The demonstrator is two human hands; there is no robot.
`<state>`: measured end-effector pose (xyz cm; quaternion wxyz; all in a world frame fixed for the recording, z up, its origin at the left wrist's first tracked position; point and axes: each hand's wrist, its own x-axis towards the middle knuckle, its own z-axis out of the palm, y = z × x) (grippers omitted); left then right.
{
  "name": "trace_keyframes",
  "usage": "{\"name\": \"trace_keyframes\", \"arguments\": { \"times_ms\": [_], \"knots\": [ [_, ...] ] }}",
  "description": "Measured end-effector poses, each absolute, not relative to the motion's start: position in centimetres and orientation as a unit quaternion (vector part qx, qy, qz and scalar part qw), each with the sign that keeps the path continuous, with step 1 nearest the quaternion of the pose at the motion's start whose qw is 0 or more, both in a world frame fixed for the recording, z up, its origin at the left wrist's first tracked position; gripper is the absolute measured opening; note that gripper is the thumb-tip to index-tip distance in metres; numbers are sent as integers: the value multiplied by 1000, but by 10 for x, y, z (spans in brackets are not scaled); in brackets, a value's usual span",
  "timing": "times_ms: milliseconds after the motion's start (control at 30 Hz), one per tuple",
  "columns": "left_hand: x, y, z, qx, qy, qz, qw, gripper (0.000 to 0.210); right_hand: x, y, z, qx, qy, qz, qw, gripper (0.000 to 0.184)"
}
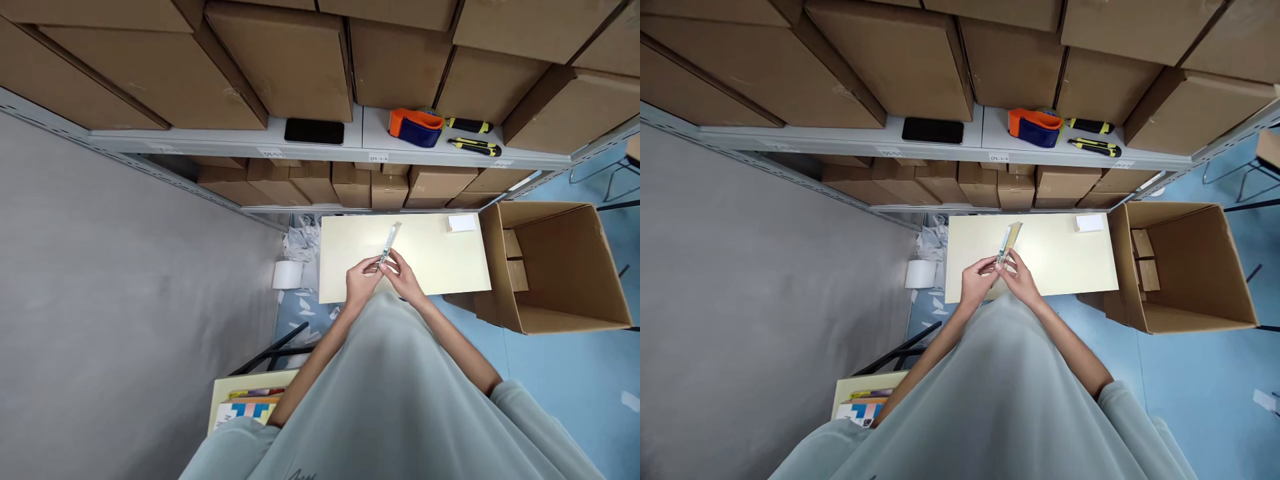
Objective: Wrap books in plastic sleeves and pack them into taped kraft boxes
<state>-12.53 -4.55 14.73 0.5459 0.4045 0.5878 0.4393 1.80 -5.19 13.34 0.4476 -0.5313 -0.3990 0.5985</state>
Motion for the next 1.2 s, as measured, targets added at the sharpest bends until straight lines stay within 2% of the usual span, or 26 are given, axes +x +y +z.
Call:
{"name": "trace_keyframes", "arguments": {
  "times_ms": [133, 300, 400, 500, 600, 900, 1067, 1200],
  "knots": [
    [-115, -54, 159, 501, 573, 422, 492, 33, 12, -50, 142, -549, -393, 567, 472, 54],
    [-126, -44, 152, 546, 541, 391, 507, 54, 32, -46, 140, -595, -343, 544, 481, 45],
    [-142, -30, 139, 480, 589, 410, 504, 66, 47, -47, 147, -569, -336, 590, 464, 45],
    [-155, -21, 130, 394, 563, 395, 610, 75, 58, -47, 156, -538, -351, 621, 449, 48],
    [-159, -20, 131, 366, 511, 378, 679, 73, 63, -43, 159, -517, -384, 624, 442, 53],
    [-155, -32, 146, 384, 536, 432, 615, 61, 65, -33, 146, -545, -436, 582, 418, 60],
    [-157, -34, 154, 386, 566, 465, 561, 53, 64, -31, 153, -633, -459, 429, 452, 65],
    [-148, -39, 167, 412, 597, 467, 506, 39, 47, -39, 163, -599, -450, 502, 431, 74]
  ]
}}
